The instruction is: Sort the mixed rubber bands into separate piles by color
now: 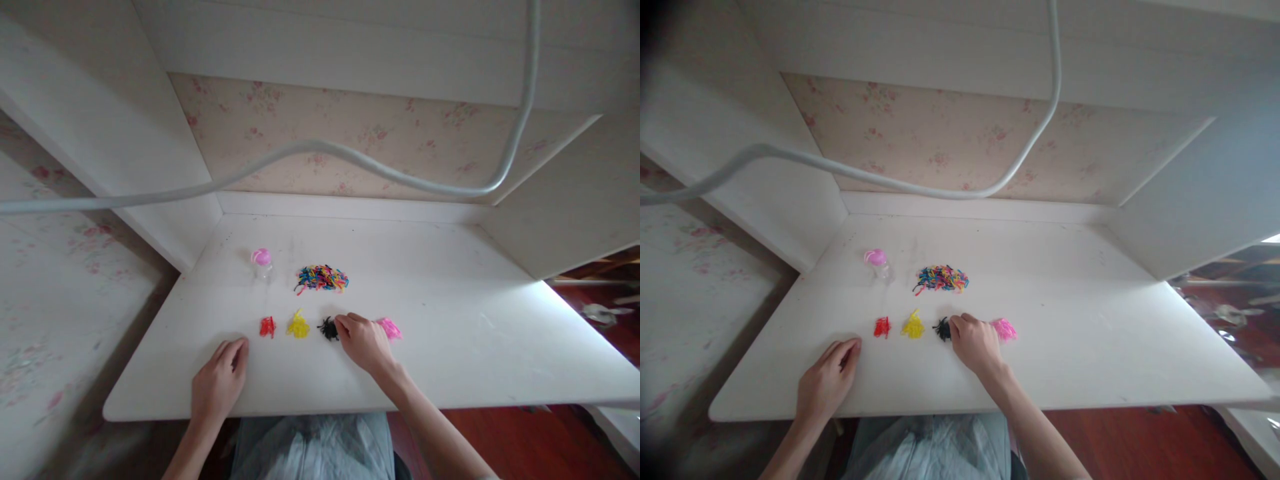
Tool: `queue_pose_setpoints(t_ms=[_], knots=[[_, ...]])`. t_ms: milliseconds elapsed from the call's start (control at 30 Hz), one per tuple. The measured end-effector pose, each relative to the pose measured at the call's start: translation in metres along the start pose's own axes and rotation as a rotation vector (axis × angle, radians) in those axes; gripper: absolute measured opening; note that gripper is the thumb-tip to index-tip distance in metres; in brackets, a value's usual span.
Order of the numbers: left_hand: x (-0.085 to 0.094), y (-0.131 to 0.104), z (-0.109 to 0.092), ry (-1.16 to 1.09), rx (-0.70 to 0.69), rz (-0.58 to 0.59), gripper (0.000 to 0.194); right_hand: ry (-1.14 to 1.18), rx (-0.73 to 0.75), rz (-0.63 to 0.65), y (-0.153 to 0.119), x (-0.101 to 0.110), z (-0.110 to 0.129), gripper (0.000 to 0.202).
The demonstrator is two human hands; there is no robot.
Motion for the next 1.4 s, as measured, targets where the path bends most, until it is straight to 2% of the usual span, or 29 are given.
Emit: queue_pose_setpoints(t_ms=[167, 267, 367, 533, 667, 767, 933, 1167, 1267, 1400], knots=[[0.001, 0.000, 0.002, -0.059, 0.013, -0.006, 0.022, 0.005, -0.011, -0.015, -0.005, 0.010, -0.006, 0.036], [0.003, 0.003, 0.003, -0.133, 0.040, 0.022, 0.023, 0.042, -0.039, -0.090, -0.013, 0.016, -0.018, 0.037], [0.009, 0.012, -0.005, -0.247, 0.004, 0.051, 0.026, 0.147, -0.080, -0.201, -0.029, 0.016, -0.035, 0.038], [0.017, 0.040, -0.045, -0.335, -0.124, 0.145, 0.029, 0.460, -0.307, -0.415, -0.066, 0.002, -0.079, 0.042], [0.009, 0.069, -0.082, -0.242, -0.197, 0.245, 0.027, 0.563, -0.522, -0.436, -0.086, -0.015, -0.112, 0.044], [0.000, 0.089, -0.098, -0.132, -0.185, 0.278, 0.022, 0.593, -0.599, -0.434, -0.088, -0.023, -0.126, 0.047], [-0.015, 0.113, -0.110, 0.007, -0.165, 0.306, 0.023, 0.601, -0.540, -0.392, -0.083, -0.028, -0.127, 0.045], [-0.026, 0.117, -0.114, 0.047, -0.186, 0.293, 0.024, 0.580, -0.486, -0.376, -0.085, -0.034, -0.126, 0.042], [-0.022, 0.115, -0.114, 0.044, -0.188, 0.278, 0.024, 0.573, -0.478, -0.382, -0.086, -0.033, -0.125, 0.041], [-0.005, 0.108, -0.108, -0.039, -0.192, 0.221, 0.022, 0.567, -0.473, -0.380, -0.087, -0.030, -0.123, 0.041]])
Point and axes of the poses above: each hand's wrist, its own y-axis towards the middle knuckle, its own x-axis out of the back of the hand, z = x × y, the point moved 3 cm from there along y, towards the middle knuckle, and after that the axes turned 3 degrees about z, right-handed, at the moved point
